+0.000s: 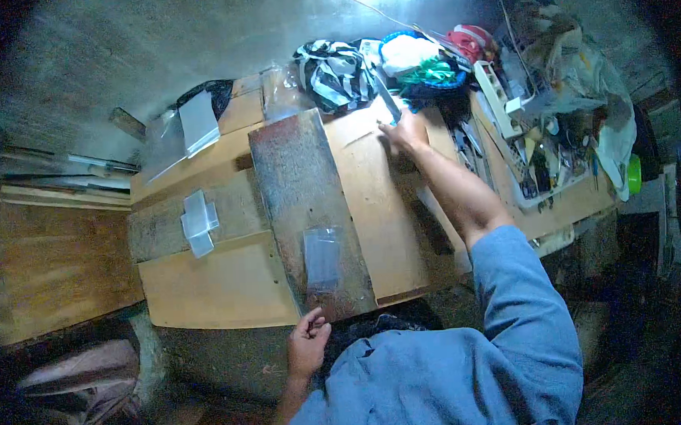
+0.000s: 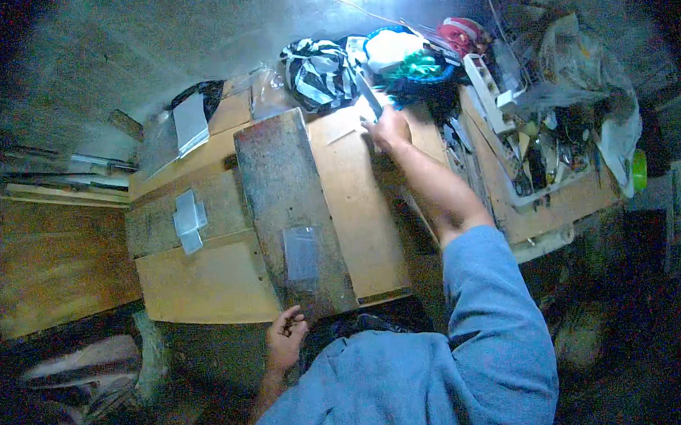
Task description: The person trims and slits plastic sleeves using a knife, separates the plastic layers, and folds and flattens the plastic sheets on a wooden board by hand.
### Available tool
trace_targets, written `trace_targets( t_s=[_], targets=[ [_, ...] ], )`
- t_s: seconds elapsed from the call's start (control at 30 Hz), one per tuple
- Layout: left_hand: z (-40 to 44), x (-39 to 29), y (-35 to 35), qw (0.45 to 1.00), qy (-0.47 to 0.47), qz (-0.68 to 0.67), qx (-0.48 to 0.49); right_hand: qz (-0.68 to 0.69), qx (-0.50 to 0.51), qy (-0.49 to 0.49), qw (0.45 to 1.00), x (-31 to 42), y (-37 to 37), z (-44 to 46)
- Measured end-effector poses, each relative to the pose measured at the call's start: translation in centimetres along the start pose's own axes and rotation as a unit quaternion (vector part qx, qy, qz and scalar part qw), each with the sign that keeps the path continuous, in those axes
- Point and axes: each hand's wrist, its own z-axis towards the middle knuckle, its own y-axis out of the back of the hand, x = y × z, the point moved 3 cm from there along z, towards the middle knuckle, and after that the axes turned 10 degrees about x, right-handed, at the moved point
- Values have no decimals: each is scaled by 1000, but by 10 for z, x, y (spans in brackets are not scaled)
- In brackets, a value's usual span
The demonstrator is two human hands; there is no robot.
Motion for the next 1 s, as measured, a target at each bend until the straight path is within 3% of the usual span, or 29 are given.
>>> trace_targets(
  t_s=[0.1,0.23,0.4,0.5,0.6,0.67,0.7,0.73,0.8,1.0],
  targets=[
    [-6,-6,-5,998,49,-26,-12,-21,23,-43,999,8,-5,11],
    [-8,-5,-12,998,32,-55,-22,-52,-8,-20,998,7,-18,31],
    [-9,-12,-15,997,38,-64,-25,44,24,12,999,12,-13,34],
    [-8,-13,-15,996,55,-60,-38,116,53,46,991,14,-16,35],
    [-6,-19,-15,997,53,-39,-34,110,95,51,988,1,-31,55],
    [-5,-24,-14,997,52,-40,-31,-5,181,15,983,1,-35,57],
    [-5,-24,-15,997,52,-42,-27,47,201,0,979,0,-33,52],
    [-6,-24,-14,997,53,-43,-27,46,201,-1,978,1,-29,48],
    [-6,-21,-14,997,51,-52,-30,22,10,48,999,7,-11,43],
    [-6,-13,-14,997,52,-44,-26,-11,36,-42,998,9,-3,51]
  ],
)
